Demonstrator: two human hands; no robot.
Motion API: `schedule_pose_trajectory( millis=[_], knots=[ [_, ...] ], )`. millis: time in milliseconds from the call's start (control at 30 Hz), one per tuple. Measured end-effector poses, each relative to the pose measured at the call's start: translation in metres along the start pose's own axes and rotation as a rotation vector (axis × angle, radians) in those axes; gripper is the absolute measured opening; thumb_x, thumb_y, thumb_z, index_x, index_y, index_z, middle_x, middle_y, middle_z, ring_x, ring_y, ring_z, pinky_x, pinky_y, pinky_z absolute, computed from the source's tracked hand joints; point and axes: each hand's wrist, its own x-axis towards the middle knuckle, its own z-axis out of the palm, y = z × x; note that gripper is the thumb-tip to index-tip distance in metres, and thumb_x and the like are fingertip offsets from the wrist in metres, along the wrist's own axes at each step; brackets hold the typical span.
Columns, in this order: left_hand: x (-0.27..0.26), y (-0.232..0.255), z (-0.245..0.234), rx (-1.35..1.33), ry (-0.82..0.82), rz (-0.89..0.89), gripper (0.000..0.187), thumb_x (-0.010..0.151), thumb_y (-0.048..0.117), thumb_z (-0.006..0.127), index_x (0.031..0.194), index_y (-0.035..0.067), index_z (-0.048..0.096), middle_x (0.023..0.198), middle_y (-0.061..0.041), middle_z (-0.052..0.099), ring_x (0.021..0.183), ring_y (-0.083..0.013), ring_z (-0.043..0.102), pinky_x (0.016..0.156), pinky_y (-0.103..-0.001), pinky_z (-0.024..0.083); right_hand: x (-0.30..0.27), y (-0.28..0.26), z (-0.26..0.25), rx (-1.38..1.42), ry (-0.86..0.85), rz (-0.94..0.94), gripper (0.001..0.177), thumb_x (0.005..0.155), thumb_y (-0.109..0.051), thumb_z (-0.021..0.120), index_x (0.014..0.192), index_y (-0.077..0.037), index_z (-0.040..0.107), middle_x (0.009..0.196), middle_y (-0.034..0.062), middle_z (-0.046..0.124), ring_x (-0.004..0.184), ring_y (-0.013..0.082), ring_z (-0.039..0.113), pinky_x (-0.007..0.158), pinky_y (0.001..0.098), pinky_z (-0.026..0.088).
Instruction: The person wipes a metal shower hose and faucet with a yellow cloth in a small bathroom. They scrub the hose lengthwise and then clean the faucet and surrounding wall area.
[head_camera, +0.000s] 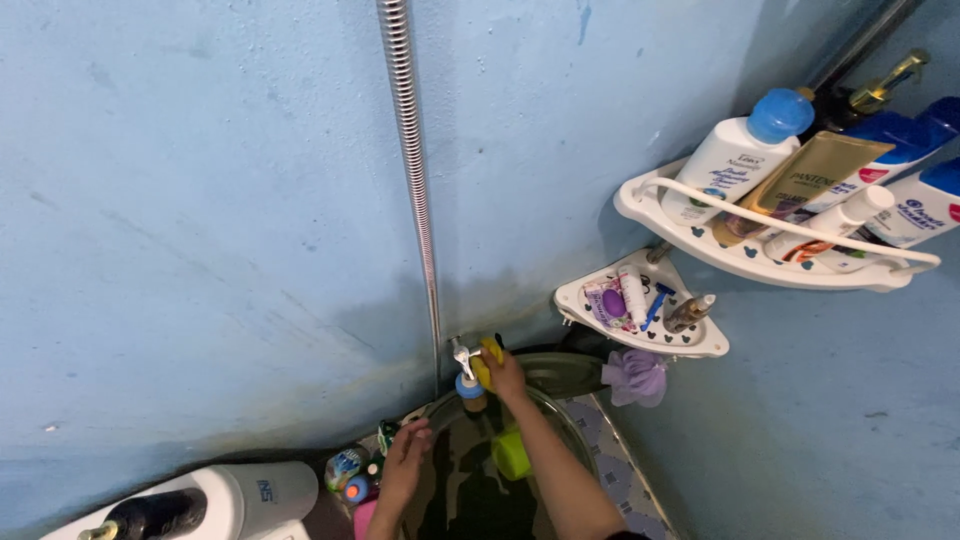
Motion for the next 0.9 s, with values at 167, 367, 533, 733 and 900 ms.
schedule_pose_trajectory(
  millis=[167, 367, 533, 733, 900],
  knots=[
    [-0.018, 0.076, 0.038, 0.354, 0.089, 0.287, 0.031, 0.101, 0.025, 0.056, 0.122, 0.009, 0.072, 0.117, -0.009, 0.074, 0.108, -0.0207, 0.07, 0.093, -0.034, 0.053, -0.005, -0.01, -0.01, -0.258, -0.054, 0.003, 0.065, 0.093, -0.063, 0.064, 0.103, 0.001, 0.075, 0.092, 0.0252, 0.074, 0.088, 0.0378, 0.071, 0.078, 0.0456, 0.055],
    [0.027, 0.107, 0.078, 0.528, 0.182, 0.55, 0.025, 0.101, 0.021, 0.06, 0.113, 0.004, 0.074, 0.1, -0.015, 0.075, 0.094, -0.0264, 0.072, 0.083, -0.038, 0.054, -0.052, -0.059, -0.051, -0.035, -0.005, 0.028, 0.057, 0.089, -0.055, 0.067, 0.104, -0.001, 0.075, 0.091, 0.0188, 0.077, 0.084, 0.0326, 0.075, 0.078, 0.0426, 0.056],
    [0.119, 0.048, 0.092, 0.15, 0.179, 0.084, 0.021, 0.103, 0.016, 0.061, 0.103, 0.0, 0.074, 0.075, -0.015, 0.069, 0.064, -0.0221, 0.063, 0.059, -0.039, 0.05, -0.05, -0.104, -0.022, 0.099, 0.028, -0.27, 0.053, 0.098, -0.043, 0.059, 0.12, 0.004, 0.066, 0.104, 0.0243, 0.068, 0.095, 0.0397, 0.065, 0.084, 0.0459, 0.052],
    [0.147, 0.015, 0.089, -0.022, 0.194, 0.168, 0.018, 0.1, 0.006, 0.059, 0.1, 0.0, 0.076, 0.083, -0.01, 0.073, 0.068, -0.0158, 0.064, 0.056, -0.032, 0.052, -0.084, -0.129, -0.015, -0.319, 0.036, -0.547, 0.054, 0.102, -0.026, 0.058, 0.149, -0.001, 0.048, 0.141, 0.0288, 0.048, 0.125, 0.0461, 0.049, 0.106, 0.0498, 0.041],
    [0.12, 0.091, 0.087, -0.303, 0.091, -0.241, 0.023, 0.101, 0.015, 0.061, 0.116, 0.007, 0.077, 0.089, -0.007, 0.075, 0.071, -0.0199, 0.068, 0.054, -0.033, 0.052, -0.119, -0.172, -0.034, -0.322, -0.051, -0.517, 0.059, 0.089, -0.013, 0.065, 0.145, -0.004, 0.052, 0.134, 0.023, 0.056, 0.121, 0.0436, 0.054, 0.105, 0.0484, 0.044]
  ],
)
